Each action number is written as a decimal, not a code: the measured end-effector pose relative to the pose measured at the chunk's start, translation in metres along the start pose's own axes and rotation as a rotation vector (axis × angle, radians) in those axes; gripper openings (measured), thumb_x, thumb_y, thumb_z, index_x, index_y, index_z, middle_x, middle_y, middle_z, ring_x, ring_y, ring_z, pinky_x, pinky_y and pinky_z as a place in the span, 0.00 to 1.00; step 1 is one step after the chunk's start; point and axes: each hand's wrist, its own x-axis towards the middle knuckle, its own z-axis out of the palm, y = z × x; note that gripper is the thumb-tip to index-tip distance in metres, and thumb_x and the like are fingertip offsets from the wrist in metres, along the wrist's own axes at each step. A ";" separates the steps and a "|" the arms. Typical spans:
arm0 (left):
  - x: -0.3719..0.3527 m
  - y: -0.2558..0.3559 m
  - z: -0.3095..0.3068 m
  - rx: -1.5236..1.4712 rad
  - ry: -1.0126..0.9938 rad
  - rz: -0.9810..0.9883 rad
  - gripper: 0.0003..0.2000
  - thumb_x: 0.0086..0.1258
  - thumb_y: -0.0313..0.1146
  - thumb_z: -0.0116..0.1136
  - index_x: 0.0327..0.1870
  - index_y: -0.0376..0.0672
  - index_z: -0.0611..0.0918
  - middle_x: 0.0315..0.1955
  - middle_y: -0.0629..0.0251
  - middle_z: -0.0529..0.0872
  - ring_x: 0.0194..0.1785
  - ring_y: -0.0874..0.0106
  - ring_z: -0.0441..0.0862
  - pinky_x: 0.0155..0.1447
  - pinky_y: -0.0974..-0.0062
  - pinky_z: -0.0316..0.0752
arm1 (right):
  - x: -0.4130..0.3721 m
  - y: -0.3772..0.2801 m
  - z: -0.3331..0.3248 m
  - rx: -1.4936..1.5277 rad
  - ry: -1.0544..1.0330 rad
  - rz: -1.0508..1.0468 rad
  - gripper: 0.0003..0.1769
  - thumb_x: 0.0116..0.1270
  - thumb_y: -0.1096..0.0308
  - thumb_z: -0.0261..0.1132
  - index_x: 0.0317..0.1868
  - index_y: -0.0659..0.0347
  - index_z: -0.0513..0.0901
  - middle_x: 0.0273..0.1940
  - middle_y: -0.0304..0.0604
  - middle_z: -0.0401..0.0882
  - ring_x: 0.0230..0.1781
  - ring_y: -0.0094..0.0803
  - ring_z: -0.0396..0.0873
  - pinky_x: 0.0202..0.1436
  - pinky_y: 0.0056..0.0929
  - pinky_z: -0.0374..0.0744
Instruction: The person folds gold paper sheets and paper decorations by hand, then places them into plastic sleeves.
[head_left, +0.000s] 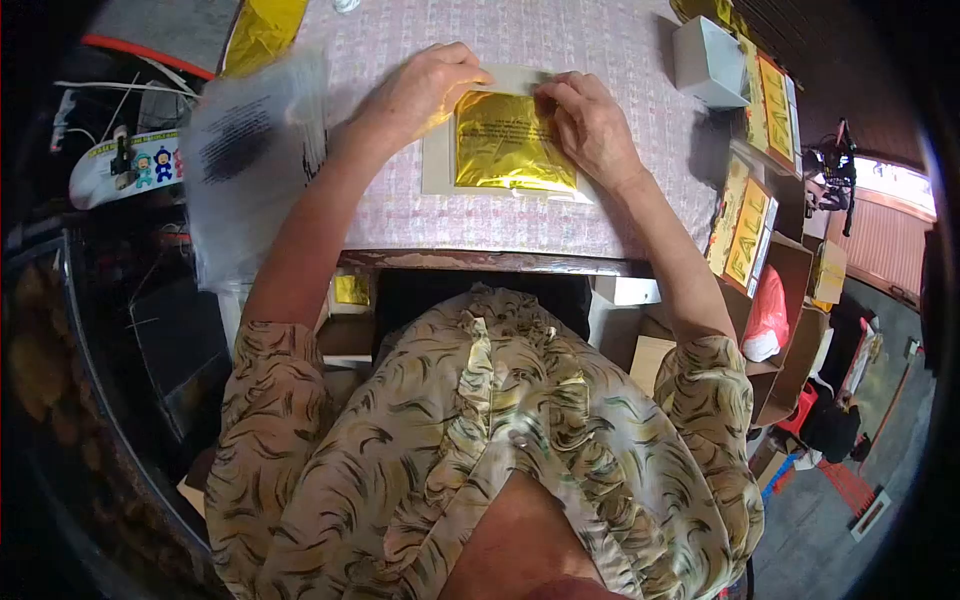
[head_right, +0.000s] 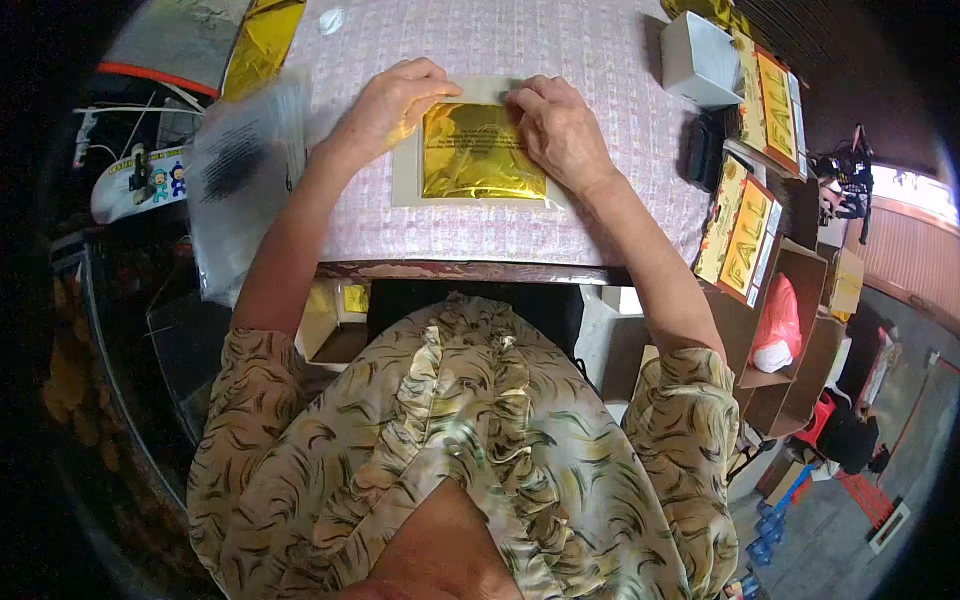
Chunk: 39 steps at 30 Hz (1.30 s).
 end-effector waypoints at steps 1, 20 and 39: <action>-0.001 -0.004 0.000 0.013 0.021 -0.003 0.12 0.69 0.19 0.62 0.50 0.38 0.88 0.43 0.59 0.86 0.48 0.59 0.86 0.53 0.67 0.81 | 0.001 0.002 -0.002 0.002 -0.005 0.000 0.16 0.66 0.83 0.60 0.52 0.65 0.85 0.50 0.50 0.83 0.53 0.49 0.81 0.59 0.40 0.82; 0.005 -0.032 -0.018 0.136 0.050 -0.180 0.19 0.67 0.34 0.71 0.59 0.49 0.83 0.50 0.66 0.85 0.40 0.67 0.86 0.46 0.71 0.84 | 0.025 0.066 -0.009 0.241 -0.126 0.340 0.37 0.59 0.60 0.83 0.67 0.61 0.80 0.59 0.48 0.80 0.61 0.41 0.82 0.66 0.35 0.81; 0.031 -0.054 -0.042 -0.080 -0.323 -0.262 0.22 0.59 0.28 0.74 0.55 0.48 0.80 0.51 0.65 0.76 0.54 0.66 0.73 0.63 0.70 0.72 | 0.033 0.070 -0.026 0.180 -0.216 0.355 0.40 0.52 0.57 0.85 0.64 0.55 0.80 0.59 0.47 0.80 0.63 0.43 0.79 0.69 0.37 0.76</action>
